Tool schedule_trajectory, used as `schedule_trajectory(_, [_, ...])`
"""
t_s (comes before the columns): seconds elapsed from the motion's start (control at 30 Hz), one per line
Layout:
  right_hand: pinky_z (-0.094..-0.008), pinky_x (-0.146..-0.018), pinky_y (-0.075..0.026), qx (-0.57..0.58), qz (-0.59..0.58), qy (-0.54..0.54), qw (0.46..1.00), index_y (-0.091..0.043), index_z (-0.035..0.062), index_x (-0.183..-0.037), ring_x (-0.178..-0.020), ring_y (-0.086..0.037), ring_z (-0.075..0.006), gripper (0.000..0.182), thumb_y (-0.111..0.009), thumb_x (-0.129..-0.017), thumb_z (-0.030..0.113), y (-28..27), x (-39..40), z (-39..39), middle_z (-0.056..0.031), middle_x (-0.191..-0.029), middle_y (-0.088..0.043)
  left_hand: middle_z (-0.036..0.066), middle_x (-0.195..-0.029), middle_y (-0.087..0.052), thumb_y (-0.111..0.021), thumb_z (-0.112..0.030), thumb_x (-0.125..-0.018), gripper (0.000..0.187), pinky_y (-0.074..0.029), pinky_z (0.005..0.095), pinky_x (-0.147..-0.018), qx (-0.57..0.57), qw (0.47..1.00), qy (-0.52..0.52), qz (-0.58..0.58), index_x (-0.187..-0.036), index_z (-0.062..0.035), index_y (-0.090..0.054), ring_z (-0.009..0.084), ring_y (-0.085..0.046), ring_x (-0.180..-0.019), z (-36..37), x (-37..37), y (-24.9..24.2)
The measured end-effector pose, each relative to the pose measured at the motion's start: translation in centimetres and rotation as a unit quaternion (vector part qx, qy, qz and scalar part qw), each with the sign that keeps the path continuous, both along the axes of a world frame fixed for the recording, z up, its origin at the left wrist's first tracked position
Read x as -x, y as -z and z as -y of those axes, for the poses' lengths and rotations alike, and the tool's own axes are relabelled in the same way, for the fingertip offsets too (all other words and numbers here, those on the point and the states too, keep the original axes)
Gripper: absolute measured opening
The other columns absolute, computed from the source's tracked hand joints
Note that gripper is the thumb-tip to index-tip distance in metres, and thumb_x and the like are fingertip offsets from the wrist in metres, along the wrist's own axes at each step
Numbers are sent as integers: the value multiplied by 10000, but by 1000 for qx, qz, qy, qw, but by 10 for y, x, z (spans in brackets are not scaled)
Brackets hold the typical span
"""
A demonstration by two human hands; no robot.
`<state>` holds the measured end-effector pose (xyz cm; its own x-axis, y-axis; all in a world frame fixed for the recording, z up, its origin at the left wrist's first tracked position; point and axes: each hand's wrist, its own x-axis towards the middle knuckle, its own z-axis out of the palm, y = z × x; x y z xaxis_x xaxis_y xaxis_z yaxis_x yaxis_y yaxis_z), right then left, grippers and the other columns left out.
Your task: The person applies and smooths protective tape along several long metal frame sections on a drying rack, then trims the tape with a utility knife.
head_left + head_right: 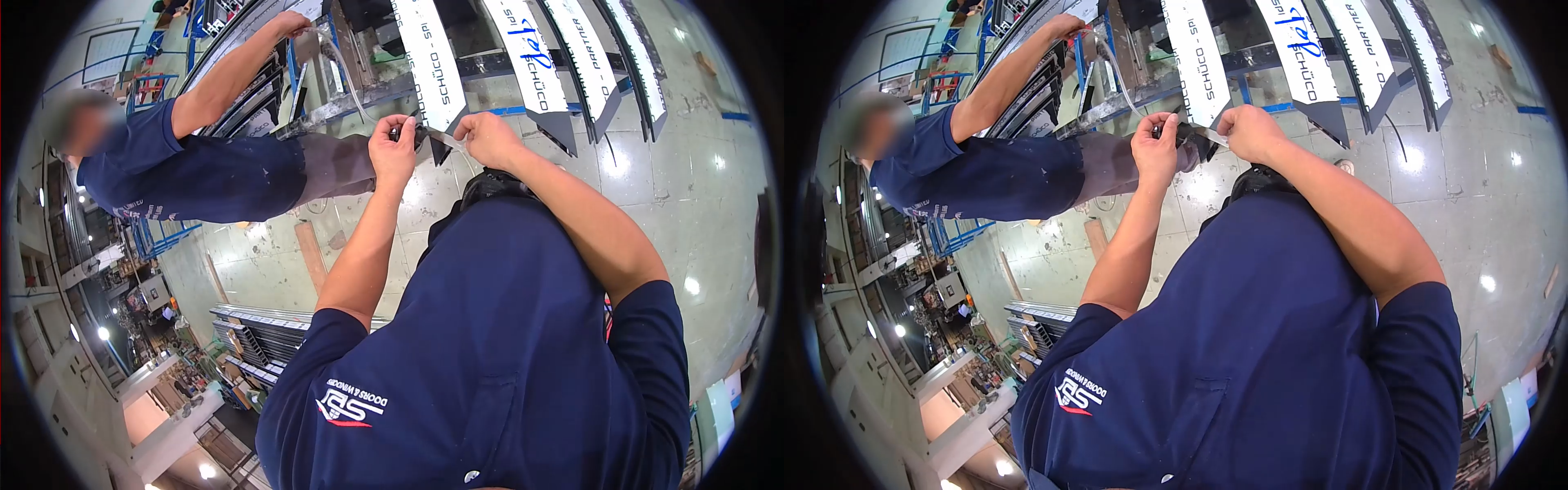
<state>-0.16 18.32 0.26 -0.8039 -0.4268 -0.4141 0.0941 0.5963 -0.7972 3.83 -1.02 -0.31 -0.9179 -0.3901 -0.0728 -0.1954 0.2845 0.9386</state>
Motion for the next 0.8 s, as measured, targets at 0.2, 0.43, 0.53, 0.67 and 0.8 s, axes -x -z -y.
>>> schedule_trajectory(0.2, [-361,-826,-520,10,24,8,1000,-714,40,-955,-905,-674,-292,282,-522,-761,-30,-5,-5,1,-148,-938,-710,-29,-812,-604,-698,-123,-902,124,-398,182,-617,-64,994,-83,-15,-933,-14,-649,27,-476,-688,15,-6,25])
schedule_trajectory(0.43, [-362,-782,-523,38,29,-3,999,-720,40,-949,-840,-678,-282,275,-518,-775,-24,2,-9,1,-153,-890,-708,-26,-822,-603,-696,-132,-906,125,-410,193,-630,-158,981,-107,-13,-943,-31,-634,41,-499,-712,19,-16,31])
schedule_trajectory(0.53, [-353,-760,-518,48,17,21,998,-716,37,-971,-801,-675,-267,271,-523,-789,-16,-6,-4,-4,-153,-866,-704,-8,-841,-617,-692,-127,-906,122,-421,198,-657,-202,973,-113,-1,-952,-34,-627,51,-523,-738,23,-21,41])
schedule_trajectory(0.67, [-324,-720,-508,95,4,110,989,-693,36,-1044,-755,-663,-206,281,-537,-813,-2,-15,10,-7,-128,-827,-691,25,-908,-653,-675,-102,-909,123,-453,221,-756,-261,959,-112,-2,-992,-33,-615,90,-578,-820,31,-35,64])
schedule_trajectory(0.8, [-227,-607,-443,172,56,158,971,-642,11,-1145,-685,-561,-75,338,-555,-822,-32,-33,23,-21,-36,-781,-649,64,-940,-685,-575,46,-843,388,-487,267,-708,22,999,26,-40,-1220,-32,-524,118,-614,-805,22,-41,47])
